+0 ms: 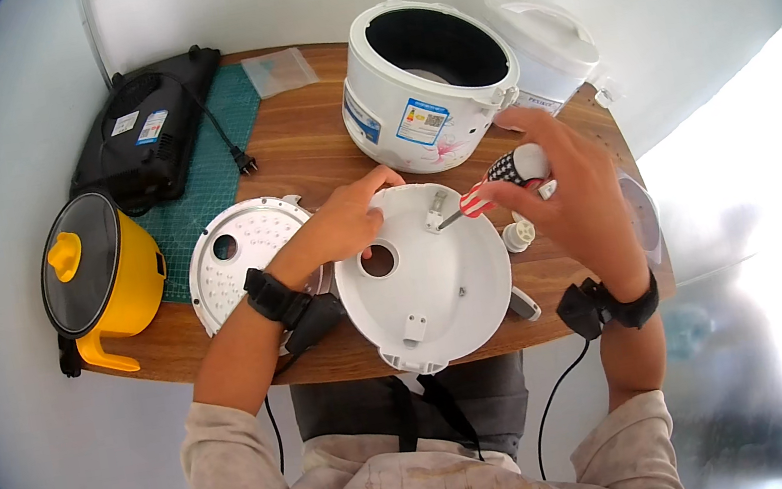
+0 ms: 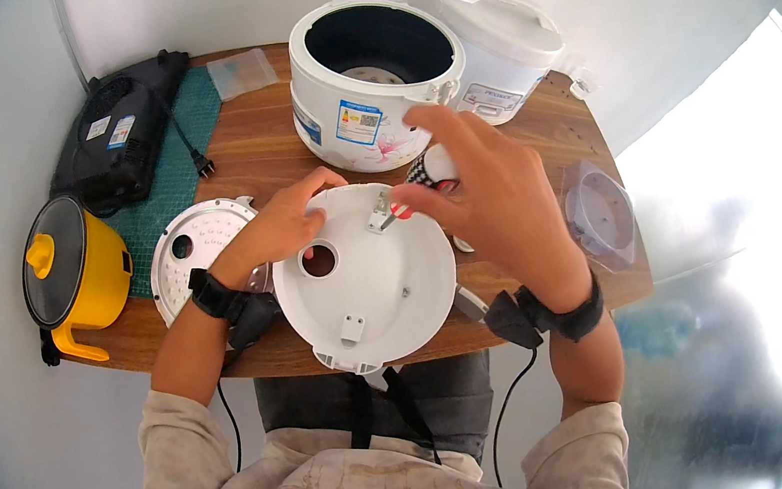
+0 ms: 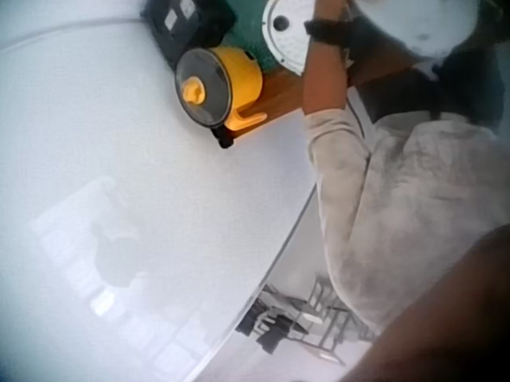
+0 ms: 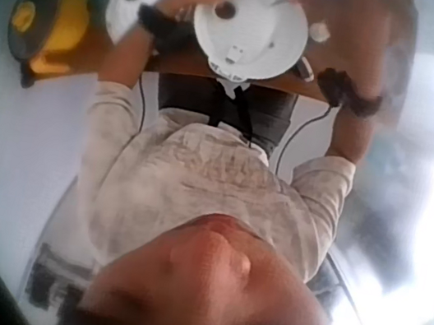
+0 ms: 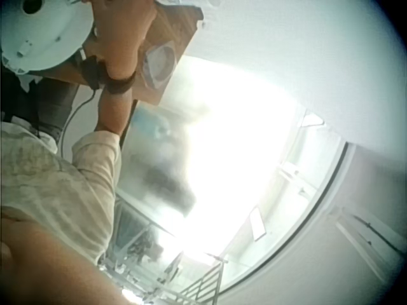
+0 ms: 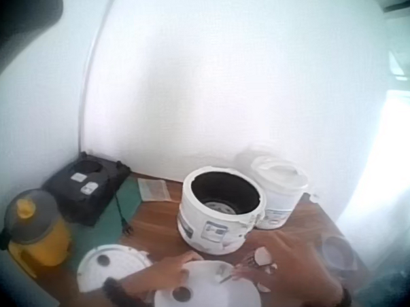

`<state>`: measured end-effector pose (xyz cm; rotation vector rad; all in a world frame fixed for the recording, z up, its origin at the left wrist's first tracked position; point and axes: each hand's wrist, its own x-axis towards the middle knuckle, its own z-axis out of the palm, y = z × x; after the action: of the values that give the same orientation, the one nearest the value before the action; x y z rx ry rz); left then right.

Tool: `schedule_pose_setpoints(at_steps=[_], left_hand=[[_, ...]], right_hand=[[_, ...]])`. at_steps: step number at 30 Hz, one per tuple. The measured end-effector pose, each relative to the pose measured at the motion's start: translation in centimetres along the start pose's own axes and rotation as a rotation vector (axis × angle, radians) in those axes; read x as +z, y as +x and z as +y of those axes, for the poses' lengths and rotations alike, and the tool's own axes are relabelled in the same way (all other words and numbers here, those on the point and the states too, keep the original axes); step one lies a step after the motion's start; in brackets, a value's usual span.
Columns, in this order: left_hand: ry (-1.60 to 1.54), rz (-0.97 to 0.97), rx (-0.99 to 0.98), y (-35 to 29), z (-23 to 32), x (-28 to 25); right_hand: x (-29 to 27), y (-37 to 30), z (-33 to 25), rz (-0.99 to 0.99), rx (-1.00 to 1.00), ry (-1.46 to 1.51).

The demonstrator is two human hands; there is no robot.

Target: The person assembles a white plastic appliance lid by inserting a small cylindrical component into the center and securing it with screws using a screwdriver. The person then places a perforated lid on top to complete the assembly.

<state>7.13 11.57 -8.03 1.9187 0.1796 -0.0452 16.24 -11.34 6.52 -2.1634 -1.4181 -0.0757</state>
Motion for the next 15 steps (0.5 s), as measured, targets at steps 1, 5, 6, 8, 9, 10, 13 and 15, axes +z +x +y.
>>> schedule_pose_setpoints(at_steps=[1, 5, 6, 8, 9, 10, 13, 15], left_hand=[[-0.001, 0.01, 0.008, 0.0, 0.1, 0.0], [0.012, -0.006, -0.025, -0.3, 0.7, -0.1], [0.01, -0.006, -0.013, -0.2, 0.5, -0.1], [0.01, -0.006, 0.005, -0.1, 0.4, -0.1], [0.01, -0.003, 0.009, -0.1, 0.3, 0.0], [0.01, 0.0, 0.014, -0.2, 0.3, 0.0], [-0.003, -0.015, 0.031, -0.3, 0.4, -0.1], [-0.001, -0.016, 0.008, -0.3, 0.3, -0.2]], right_hand=[[0.5, 0.1, 0.1, -0.009, -0.031, -0.103], [1.5, 0.5, -0.1, 0.16, -0.191, -0.122], [1.6, 0.6, 0.0, 0.175, -0.214, -0.06], [1.8, 0.9, 0.3, 0.077, -0.192, 0.16], [1.6, 1.0, 0.1, 0.064, -0.146, 0.063], [1.3, 1.0, -0.3, 0.05, -0.099, -0.034], [1.1, 1.3, -0.4, 0.02, -0.05, -0.197], [0.9, 1.2, -0.2, 0.012, -0.087, -0.155]])
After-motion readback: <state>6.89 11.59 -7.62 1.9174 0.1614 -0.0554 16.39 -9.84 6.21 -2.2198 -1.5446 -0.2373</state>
